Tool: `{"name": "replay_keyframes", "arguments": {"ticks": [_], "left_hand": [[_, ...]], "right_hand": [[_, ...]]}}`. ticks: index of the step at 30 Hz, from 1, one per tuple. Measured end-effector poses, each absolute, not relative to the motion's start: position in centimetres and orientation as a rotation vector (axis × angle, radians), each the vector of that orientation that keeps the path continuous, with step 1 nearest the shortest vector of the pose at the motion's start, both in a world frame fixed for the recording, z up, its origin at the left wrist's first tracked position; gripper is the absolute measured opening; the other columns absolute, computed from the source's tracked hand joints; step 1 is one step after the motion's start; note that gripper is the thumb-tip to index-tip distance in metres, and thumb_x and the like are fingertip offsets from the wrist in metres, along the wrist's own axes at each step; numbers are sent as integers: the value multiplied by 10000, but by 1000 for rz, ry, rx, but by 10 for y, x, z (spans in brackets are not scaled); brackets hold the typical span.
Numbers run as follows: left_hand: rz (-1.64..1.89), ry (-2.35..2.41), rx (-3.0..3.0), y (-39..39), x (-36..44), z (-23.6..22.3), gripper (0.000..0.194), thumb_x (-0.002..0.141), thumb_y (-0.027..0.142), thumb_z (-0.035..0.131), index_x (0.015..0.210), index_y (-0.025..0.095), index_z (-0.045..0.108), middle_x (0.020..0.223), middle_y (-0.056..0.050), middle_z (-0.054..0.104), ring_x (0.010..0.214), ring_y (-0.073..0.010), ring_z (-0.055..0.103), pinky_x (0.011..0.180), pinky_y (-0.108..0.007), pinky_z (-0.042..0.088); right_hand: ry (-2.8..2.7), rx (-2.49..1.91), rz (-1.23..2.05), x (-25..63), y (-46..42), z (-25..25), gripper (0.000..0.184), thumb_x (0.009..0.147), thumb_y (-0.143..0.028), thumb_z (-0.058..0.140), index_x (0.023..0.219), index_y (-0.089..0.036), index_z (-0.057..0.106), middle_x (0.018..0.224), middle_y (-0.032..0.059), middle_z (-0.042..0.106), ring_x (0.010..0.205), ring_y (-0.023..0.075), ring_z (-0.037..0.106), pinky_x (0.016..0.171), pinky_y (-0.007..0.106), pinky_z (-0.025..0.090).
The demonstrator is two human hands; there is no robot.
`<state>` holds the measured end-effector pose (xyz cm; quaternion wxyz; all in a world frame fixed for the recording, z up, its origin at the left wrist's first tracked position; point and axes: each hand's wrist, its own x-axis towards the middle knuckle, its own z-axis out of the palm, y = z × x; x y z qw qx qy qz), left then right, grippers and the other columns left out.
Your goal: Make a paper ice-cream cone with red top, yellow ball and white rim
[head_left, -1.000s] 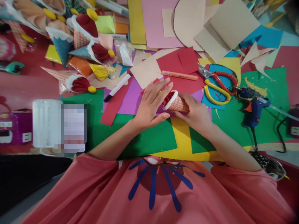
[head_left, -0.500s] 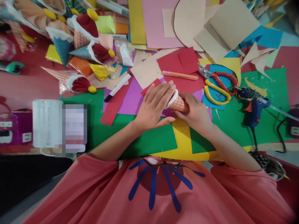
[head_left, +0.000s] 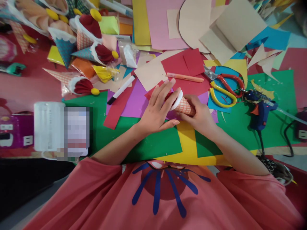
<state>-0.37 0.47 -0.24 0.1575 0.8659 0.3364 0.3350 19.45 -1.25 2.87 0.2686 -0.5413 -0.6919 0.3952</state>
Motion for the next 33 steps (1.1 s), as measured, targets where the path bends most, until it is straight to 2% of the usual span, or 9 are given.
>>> {"name": "replay_keyframes", "arguments": {"ticks": [5, 10, 15, 23, 27, 33], "left_hand": [[948, 1020, 2473, 3, -1, -4, 881, 845, 794, 295, 1525, 234, 255, 1543, -154, 392, 1467, -346, 323, 1230, -558, 172], [980, 1014, 2429, 3, -1, -5, 855, 850, 792, 278, 1531, 277, 236, 1560, -120, 375, 1479, -329, 309, 1236, -555, 162], [958, 1013, 2407, 2, 0, -2, 802, 844, 803, 267, 1490, 333, 334, 1564, -75, 373, 1488, -336, 287, 1230, -564, 170], [952, 940, 2411, 5, -4, 0, 744, 892, 747, 216, 1531, 365, 214, 1585, -55, 338, 1490, -322, 284, 1229, -549, 182], [975, 940, 2397, 5, -3, -2, 800, 874, 770, 205, 1549, 345, 141, 1599, -66, 311, 1494, -323, 274, 1234, -536, 174], [900, 1016, 2490, 4, -5, -1, 787, 902, 738, 180, 1549, 291, 183, 1578, -100, 349, 1483, -325, 300, 1234, -522, 176]], "right_hand": [[-1865, -1464, 1018, 195, -13, 26, 407, 776, -303, 614, 1160, -207, 521, 1069, 73, 691, 926, 255, 667, 780, 383, 534], [-1898, -1484, 976, 196, -12, 27, 427, 797, -304, 600, 1202, -200, 511, 1130, 100, 690, 969, 280, 673, 788, 404, 537], [-1931, -1441, 943, 197, -11, 27, 441, 816, -286, 575, 1239, -172, 523, 1196, 124, 683, 1042, 294, 665, 850, 426, 534], [-1934, -1444, 930, 198, -12, 26, 449, 800, -263, 581, 1238, -182, 528, 1200, 116, 685, 1070, 293, 655, 883, 436, 531], [-1952, -1443, 907, 198, -11, 26, 438, 816, -275, 579, 1241, -185, 523, 1203, 119, 682, 1074, 293, 652, 878, 433, 533], [-1955, -1434, 864, 198, -11, 25, 447, 817, -262, 587, 1245, -163, 506, 1212, 131, 668, 1068, 294, 654, 875, 435, 534]]}}
